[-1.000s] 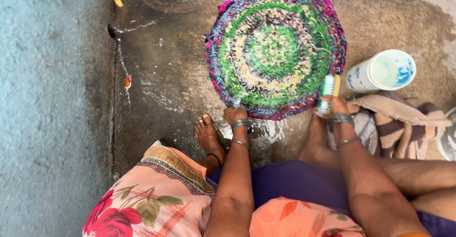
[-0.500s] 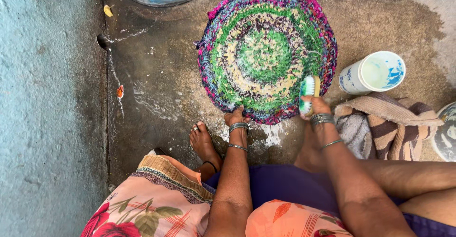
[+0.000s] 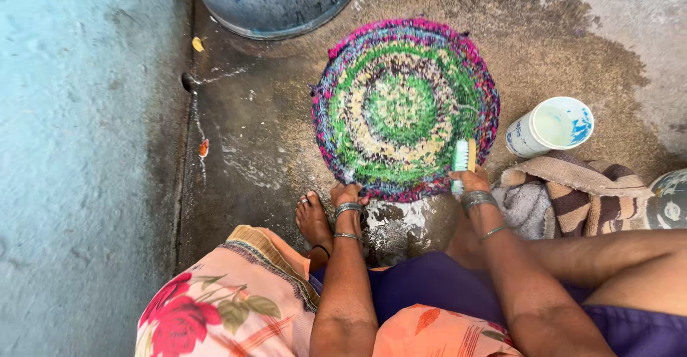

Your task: The person cleans a small circular rug by wetting it, applying soap from a bucket, and scrubbing the surface with a small handheld brush. Another person assists by scrubbing and pouring water on the rug.

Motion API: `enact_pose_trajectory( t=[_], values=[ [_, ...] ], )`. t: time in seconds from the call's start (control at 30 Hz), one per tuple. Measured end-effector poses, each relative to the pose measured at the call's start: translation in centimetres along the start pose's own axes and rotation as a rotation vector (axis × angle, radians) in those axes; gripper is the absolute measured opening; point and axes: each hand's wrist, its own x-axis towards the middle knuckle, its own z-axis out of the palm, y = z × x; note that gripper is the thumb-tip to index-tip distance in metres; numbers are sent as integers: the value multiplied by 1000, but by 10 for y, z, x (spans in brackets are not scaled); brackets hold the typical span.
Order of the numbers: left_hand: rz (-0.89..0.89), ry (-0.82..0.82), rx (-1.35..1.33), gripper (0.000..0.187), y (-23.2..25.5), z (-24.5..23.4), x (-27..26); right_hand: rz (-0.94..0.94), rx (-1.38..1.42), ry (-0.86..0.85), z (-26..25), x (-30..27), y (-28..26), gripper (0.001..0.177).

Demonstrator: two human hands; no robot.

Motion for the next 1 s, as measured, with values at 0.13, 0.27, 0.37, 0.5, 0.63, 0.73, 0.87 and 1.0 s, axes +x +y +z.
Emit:
enact_pose_trajectory(
  t=[0.13,0.27,0.37,0.5,0.63,0.73,0.87,1.0],
  values=[
    [34,28,44,37,-4,-34,-27,-49,2,-48,-8,-23,2,37],
    [92,90,235,41,-5,-65,-61,-12,-604,-80,-12,-39,7,67],
    [203,193,695,45,16,-86,-81,-269,-1106,-155,-7,-53,8,81],
    [381,171,1237,51,38,-79,-84,-237,-1226,-131,-5,-66,-26,84],
    [1015,57,1240,86,28,-16,-58,-135,-1009,115,-8,-68,-62,88],
    [844,-134,1166,90,16,13,-54,-256,-1017,176,-26,-58,-65,97],
    [663,-289,1357,107,8,26,-65,-180,-1359,78,-8,-52,-55,110],
    [526,-275,1475,122,1,26,-72,-277,-1383,173,9,-58,-46,116]
  ],
)
